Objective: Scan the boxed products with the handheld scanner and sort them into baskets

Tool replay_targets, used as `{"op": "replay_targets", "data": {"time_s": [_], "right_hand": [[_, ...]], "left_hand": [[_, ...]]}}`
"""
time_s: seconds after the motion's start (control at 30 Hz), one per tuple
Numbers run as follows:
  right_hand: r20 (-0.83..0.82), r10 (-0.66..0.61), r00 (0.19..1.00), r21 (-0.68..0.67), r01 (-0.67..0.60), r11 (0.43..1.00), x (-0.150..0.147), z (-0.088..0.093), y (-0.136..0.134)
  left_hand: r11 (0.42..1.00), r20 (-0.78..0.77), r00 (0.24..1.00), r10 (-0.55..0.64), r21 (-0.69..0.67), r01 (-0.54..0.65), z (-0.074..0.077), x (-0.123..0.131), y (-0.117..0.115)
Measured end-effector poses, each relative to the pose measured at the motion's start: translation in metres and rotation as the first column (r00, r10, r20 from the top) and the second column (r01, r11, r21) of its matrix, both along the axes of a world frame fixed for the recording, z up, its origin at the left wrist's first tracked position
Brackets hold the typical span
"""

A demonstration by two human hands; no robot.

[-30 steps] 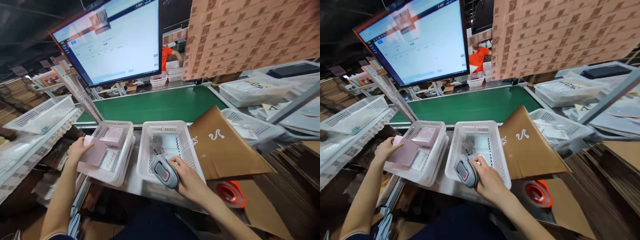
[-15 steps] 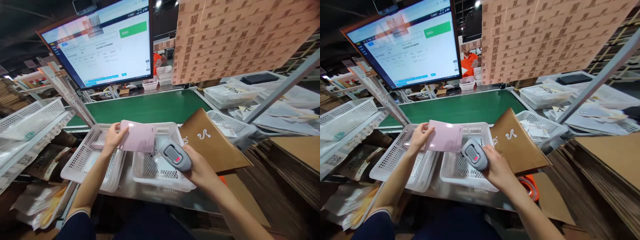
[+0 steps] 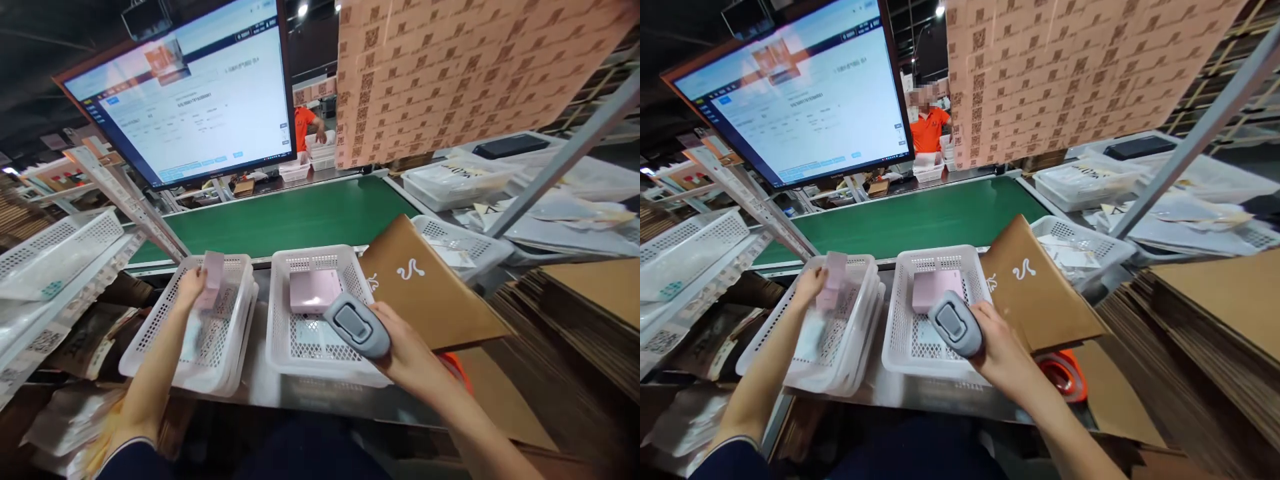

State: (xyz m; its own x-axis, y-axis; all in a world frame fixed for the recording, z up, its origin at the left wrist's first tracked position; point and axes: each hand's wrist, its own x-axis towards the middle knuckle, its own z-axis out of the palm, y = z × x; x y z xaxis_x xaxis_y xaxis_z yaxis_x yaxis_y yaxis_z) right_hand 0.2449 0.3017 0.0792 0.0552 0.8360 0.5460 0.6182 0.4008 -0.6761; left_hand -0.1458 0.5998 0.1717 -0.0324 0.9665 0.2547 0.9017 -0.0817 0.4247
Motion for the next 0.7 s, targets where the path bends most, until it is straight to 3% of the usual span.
{"op": "replay_targets", "data": {"time_s": [0.1, 0.2, 0.27, 0.33, 0.4, 0.6, 0.7], "right_hand": [[-0.026, 0.13, 0.991, -0.032, -0.131, 0.991, -0.019, 0.022, 0.023], [-0.045, 0.246, 0.968, -0.063, -0.249, 0.966, -0.038, 0.044, 0.037], [-0.04, 0.306, 0.951, -0.071, -0.308, 0.949, -0.047, 0.055, 0.04], [-0.007, 0.319, 0.948, -0.098, -0.318, 0.943, -0.05, 0.059, 0.038], [0.033, 0.257, 0.966, -0.13, -0.251, 0.959, -0.044, 0.057, 0.032], [0.028, -0.032, 0.999, -0.237, 0.038, 0.971, 0.009, 0.026, 0.015], [-0.03, -0.067, 0.997, -0.259, 0.057, 0.964, 0.032, 0.014, -0.005]], "left_hand": [[0.995, 0.329, 0.939, -0.101, 0.02, 0.1, 0.033, -0.012, -0.021], [0.95, 0.706, 0.651, -0.277, 0.099, 0.297, 0.043, 0.002, -0.052], [0.925, 0.777, 0.538, -0.328, 0.147, 0.352, 0.038, 0.022, -0.071], [0.911, 0.783, 0.513, -0.352, 0.16, 0.381, 0.029, 0.042, -0.087], [0.896, 0.781, 0.505, -0.368, 0.152, 0.417, 0.019, 0.057, -0.1], [0.871, 0.713, 0.568, -0.41, 0.122, 0.476, -0.008, 0.076, -0.123], [0.857, 0.742, 0.551, -0.381, 0.061, 0.511, -0.037, 0.093, -0.136]]}}
